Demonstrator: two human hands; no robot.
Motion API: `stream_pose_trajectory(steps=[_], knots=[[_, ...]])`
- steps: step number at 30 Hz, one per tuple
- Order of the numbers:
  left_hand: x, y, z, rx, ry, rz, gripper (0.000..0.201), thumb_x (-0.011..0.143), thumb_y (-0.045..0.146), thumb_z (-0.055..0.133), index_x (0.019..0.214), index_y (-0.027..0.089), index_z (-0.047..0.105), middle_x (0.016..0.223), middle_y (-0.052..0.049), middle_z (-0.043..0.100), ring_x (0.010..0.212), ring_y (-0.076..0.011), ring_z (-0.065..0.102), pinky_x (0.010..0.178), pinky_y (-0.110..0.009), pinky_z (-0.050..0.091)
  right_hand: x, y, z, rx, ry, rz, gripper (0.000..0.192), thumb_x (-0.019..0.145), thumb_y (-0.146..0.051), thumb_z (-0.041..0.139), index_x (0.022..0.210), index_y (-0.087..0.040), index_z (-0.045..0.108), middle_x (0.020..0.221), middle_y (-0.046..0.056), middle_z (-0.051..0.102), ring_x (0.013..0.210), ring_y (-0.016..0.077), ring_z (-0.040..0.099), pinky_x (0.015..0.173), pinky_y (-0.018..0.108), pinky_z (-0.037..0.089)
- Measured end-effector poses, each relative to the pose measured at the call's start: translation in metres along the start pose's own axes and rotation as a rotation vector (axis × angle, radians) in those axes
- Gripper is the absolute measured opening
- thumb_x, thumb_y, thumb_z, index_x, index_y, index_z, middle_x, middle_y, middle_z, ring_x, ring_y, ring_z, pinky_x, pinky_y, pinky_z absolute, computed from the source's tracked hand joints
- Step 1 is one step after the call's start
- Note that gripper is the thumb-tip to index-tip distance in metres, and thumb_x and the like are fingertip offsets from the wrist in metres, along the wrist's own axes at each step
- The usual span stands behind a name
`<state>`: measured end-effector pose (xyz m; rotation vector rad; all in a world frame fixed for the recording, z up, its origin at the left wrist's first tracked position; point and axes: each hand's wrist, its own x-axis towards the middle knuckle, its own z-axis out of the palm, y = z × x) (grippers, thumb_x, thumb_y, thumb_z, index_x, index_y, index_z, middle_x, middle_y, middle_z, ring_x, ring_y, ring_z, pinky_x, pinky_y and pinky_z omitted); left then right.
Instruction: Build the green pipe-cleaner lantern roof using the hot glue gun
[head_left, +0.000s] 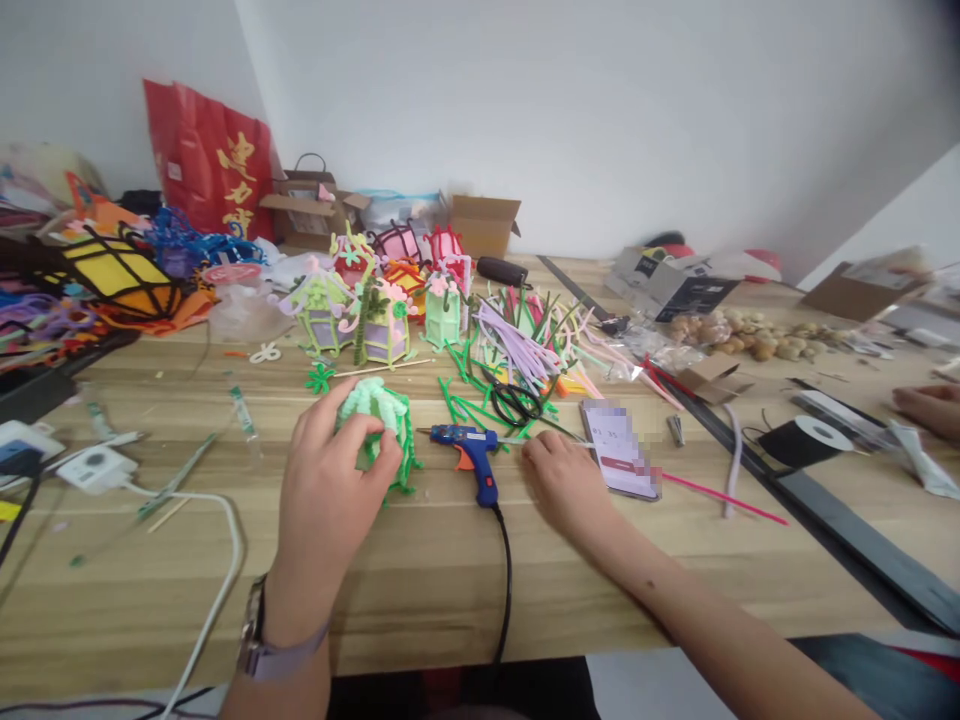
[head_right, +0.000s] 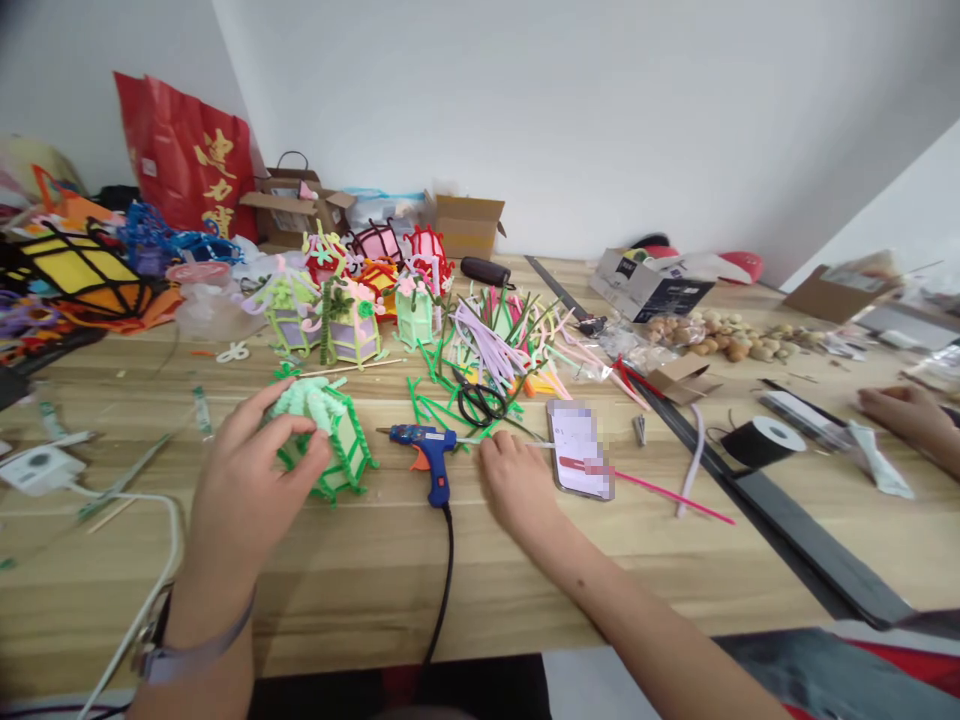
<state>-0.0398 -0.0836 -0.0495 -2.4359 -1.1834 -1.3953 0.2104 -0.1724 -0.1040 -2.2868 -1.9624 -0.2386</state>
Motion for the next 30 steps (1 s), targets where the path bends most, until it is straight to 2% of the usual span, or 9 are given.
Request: stream_pose_trajectory(steps=[2,5,9,13,15,18,23,27,30], knots=[[0.0,0.0,0.0,0.007,-0.003,-0.001,0.01,0.086,0.021,0.056,0.077,0.02,0.06,0.126,-0.015,0.06,0.115,-0.0312,0.06,0.097,-0.048,0.049,-0.003,-0.01,-0.002,0.134,-0.05,-0.005,0.018,0.096,-0.032,0.048,0.1,-0.02,0.061,0.089,0.009,0.069,0.081,0.024,0.066,0.066,0.032,0.044],[0.0,0.0,0.0,0.014,-0.008,-0.001,0.011,0.086,0.021,0.055,0.077,0.02,0.06,0.126,-0.016,0.06,0.114,-0.0315,0.06,0.097,-0.049,0.049,-0.006,-0.031,-0.002,0.331,-0.118,-0.005,0.039,0.086,-0.037,0.062,0.119,-0.019,0.053,0.099,0.009,0.07,0.087,0.0259,0.067,0.07,0.034,0.048],[0.0,0.0,0.0,0.006,-0.008,-0.007,0.011,0.086,0.021,0.054,0.078,0.02,0.061,0.126,-0.015,0.06,0.115,-0.0317,0.059,0.098,-0.05,0.049,0.006,-0.052,0.004,0.376,-0.111,-0.065,0.042,0.082,-0.025,0.066,0.121,-0.013,0.054,0.116,0.019,0.064,0.104,0.0319,0.064,0.082,0.041,0.05],[-0.001,0.0,0.0,-0.001,0.006,-0.008,0.01,0.085,0.021,0.055,0.077,0.021,0.06,0.126,-0.013,0.06,0.115,-0.03,0.059,0.098,-0.048,0.049,0.022,-0.055,0.01,0.458,-0.07,-0.139,0.047,0.081,-0.026,0.069,0.125,-0.017,0.052,0.119,0.015,0.065,0.109,0.0281,0.062,0.087,0.04,0.049],[-0.001,0.0,0.0,-0.008,0.007,-0.01,0.009,0.085,0.021,0.056,0.077,0.021,0.06,0.126,-0.013,0.06,0.114,-0.0297,0.059,0.098,-0.047,0.049,0.022,-0.045,0.009,0.503,-0.022,-0.16,0.04,0.085,-0.028,0.065,0.123,-0.019,0.053,0.112,0.012,0.067,0.101,0.0255,0.064,0.084,0.038,0.05],[-0.001,0.0,-0.001,-0.021,0.003,-0.01,0.009,0.086,0.021,0.056,0.078,0.021,0.059,0.126,-0.013,0.059,0.116,-0.0303,0.058,0.098,-0.048,0.049,0.005,-0.012,0.006,0.561,0.153,-0.155,0.021,0.093,-0.031,0.051,0.109,-0.02,0.059,0.096,0.01,0.07,0.088,0.0234,0.066,0.079,0.038,0.05],[0.0,0.0,-0.002,-0.02,-0.005,-0.002,0.009,0.086,0.02,0.056,0.078,0.021,0.059,0.127,-0.014,0.059,0.116,-0.0324,0.058,0.097,-0.051,0.049,-0.05,0.07,0.005,0.459,0.541,0.171,0.022,0.093,-0.039,0.044,0.086,-0.023,0.057,0.082,0.008,0.067,0.079,0.025,0.063,0.074,0.039,0.048],[0.0,-0.001,-0.002,-0.011,-0.004,0.005,0.008,0.085,0.02,0.056,0.078,0.023,0.058,0.128,-0.013,0.059,0.116,-0.0318,0.058,0.097,-0.052,0.049,-0.08,0.106,0.006,0.363,0.563,0.402,0.03,0.093,-0.041,0.038,0.077,-0.025,0.057,0.08,0.009,0.065,0.079,0.0262,0.061,0.074,0.041,0.046],[0.0,-0.001,-0.002,-0.014,-0.003,-0.004,0.007,0.085,0.02,0.058,0.079,0.024,0.057,0.127,-0.01,0.059,0.117,-0.0306,0.058,0.099,-0.05,0.049,-0.084,0.108,0.005,0.403,0.522,0.412,0.031,0.094,-0.039,0.036,0.075,-0.025,0.056,0.08,0.009,0.065,0.08,0.0259,0.061,0.076,0.041,0.046]])
